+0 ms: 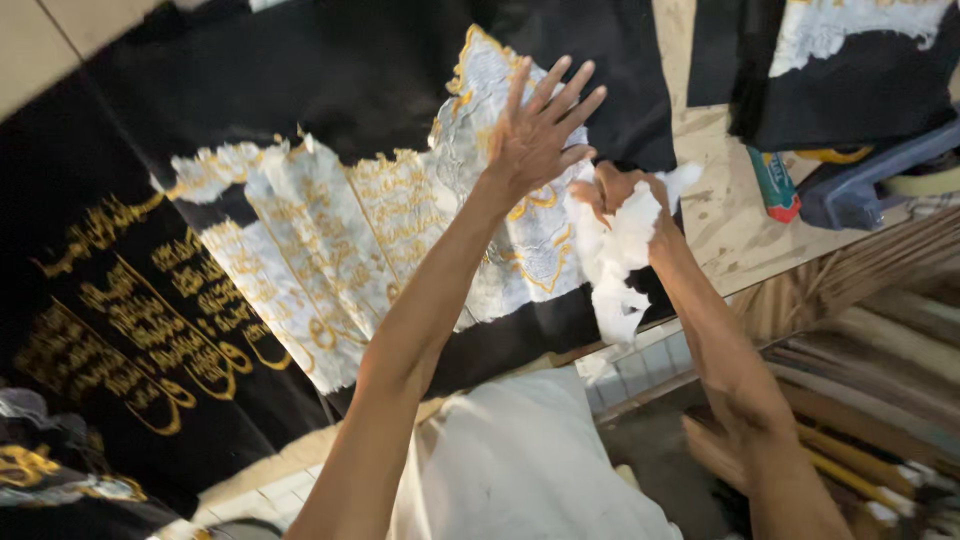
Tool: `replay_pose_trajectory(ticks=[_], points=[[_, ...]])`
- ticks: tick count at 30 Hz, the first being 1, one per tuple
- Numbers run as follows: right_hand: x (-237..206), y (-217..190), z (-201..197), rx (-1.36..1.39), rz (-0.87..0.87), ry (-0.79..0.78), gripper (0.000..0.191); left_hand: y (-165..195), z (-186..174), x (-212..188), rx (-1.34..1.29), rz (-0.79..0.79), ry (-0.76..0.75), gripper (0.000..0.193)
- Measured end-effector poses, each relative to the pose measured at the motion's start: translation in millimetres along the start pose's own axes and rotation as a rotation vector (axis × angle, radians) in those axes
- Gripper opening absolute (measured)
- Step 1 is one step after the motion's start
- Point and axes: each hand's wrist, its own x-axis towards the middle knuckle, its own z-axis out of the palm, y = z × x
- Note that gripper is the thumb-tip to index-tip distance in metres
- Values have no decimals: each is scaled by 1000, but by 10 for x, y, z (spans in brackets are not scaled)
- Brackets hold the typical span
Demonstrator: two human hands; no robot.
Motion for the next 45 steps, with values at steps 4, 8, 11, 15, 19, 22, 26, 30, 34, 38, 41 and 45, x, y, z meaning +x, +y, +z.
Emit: replay_pose_trajectory(ticks=[4, 8, 11, 15, 19, 22, 26, 30, 34, 38, 41, 45], points=[[-257, 25, 98, 12, -18, 48, 29, 18, -29, 30, 26, -54, -30, 84], [-777, -225, 361, 78, -111, 101, 28, 60, -31, 55, 53, -87, -110, 84], [-1491, -570, 818, 255, -178, -92, 27, 67, -53, 75, 67, -77, -120, 85], [-2771, -333, 1247, 624, 140, -319, 27, 41, -85, 90, 79, -25, -60, 86], [-3753, 472, 1479, 215, 672, -333, 26, 147, -88, -61, 156, 17, -63, 88], [-4244, 802, 1360, -116, 894, -525, 25, 476, -51, -406, 308, 54, -137, 85], [-3844, 778, 932, -123, 695, -71, 25, 1006, -206, -1157, 127, -74, -479, 110], [-2577, 240, 930, 805, 280, 406, 21, 1296, -82, -1405, 105, -128, -290, 101], [-1863, -250, 1166, 1096, 453, 304, 30, 1196, 118, -1454, 268, 58, -27, 55], [-1700, -283, 1145, 1536, 471, 244, 39, 1062, 72, -1467, 74, 45, 150, 20], [-1530, -273, 1061, 1857, 444, 195, 40, 1009, -28, -1421, -92, 60, 190, 23], [-1138, -349, 920, 1937, 527, 252, 37, 887, -181, -1296, -363, 96, 152, 24]])
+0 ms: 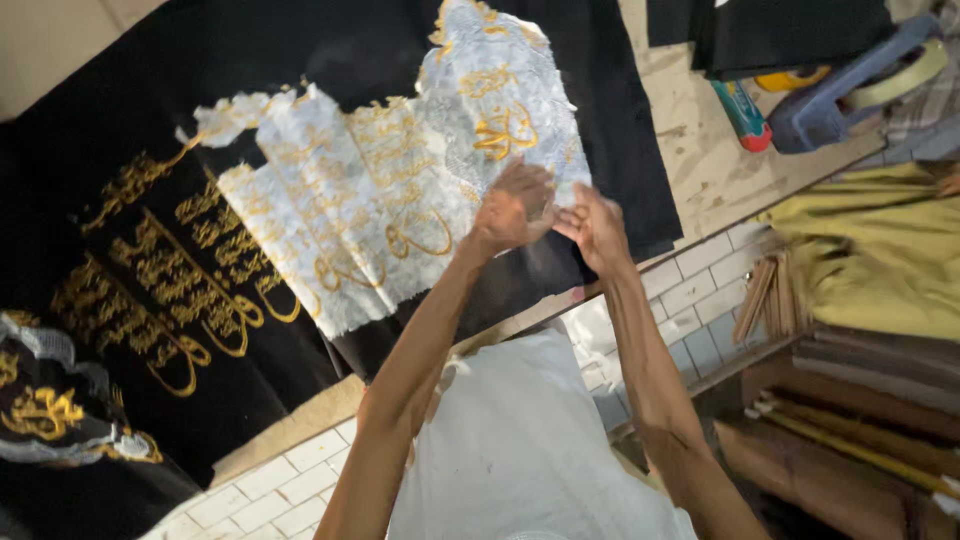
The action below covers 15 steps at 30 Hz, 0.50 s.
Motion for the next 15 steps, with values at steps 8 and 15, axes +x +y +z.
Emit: replay_pose_trajectory(ticks=[8, 15], points=[[357, -444, 316, -650, -34, 302, 19, -404, 22, 671, 333, -16, -115, 43], [206, -346, 196, -1261, -661, 59, 18, -418, 146, 756, 390, -191, -237, 59]])
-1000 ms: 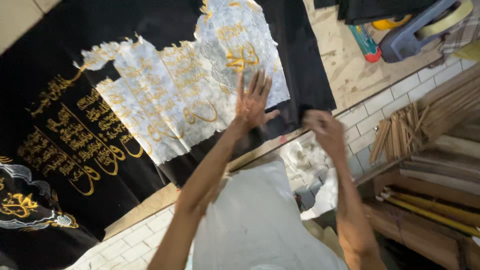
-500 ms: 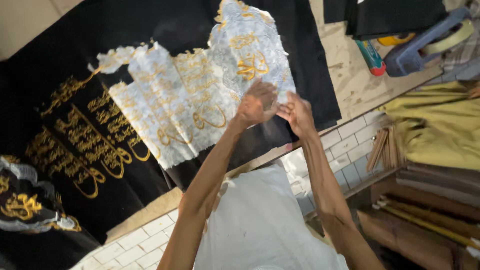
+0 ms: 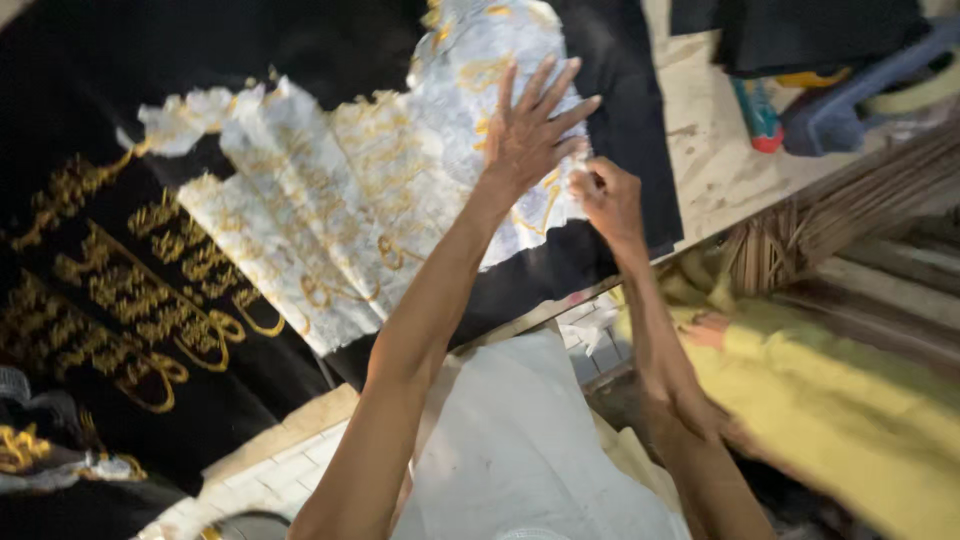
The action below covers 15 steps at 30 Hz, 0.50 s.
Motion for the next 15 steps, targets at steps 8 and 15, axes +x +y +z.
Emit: replay_pose_trajectory(ticks=[8, 15], points=[[-167, -276, -45, -209, -14, -89, 42, -62, 62, 14, 115, -10, -45, 63], [-307, -119, 318, -429, -125, -251, 25, -6, 62, 18, 78, -45, -40, 69]])
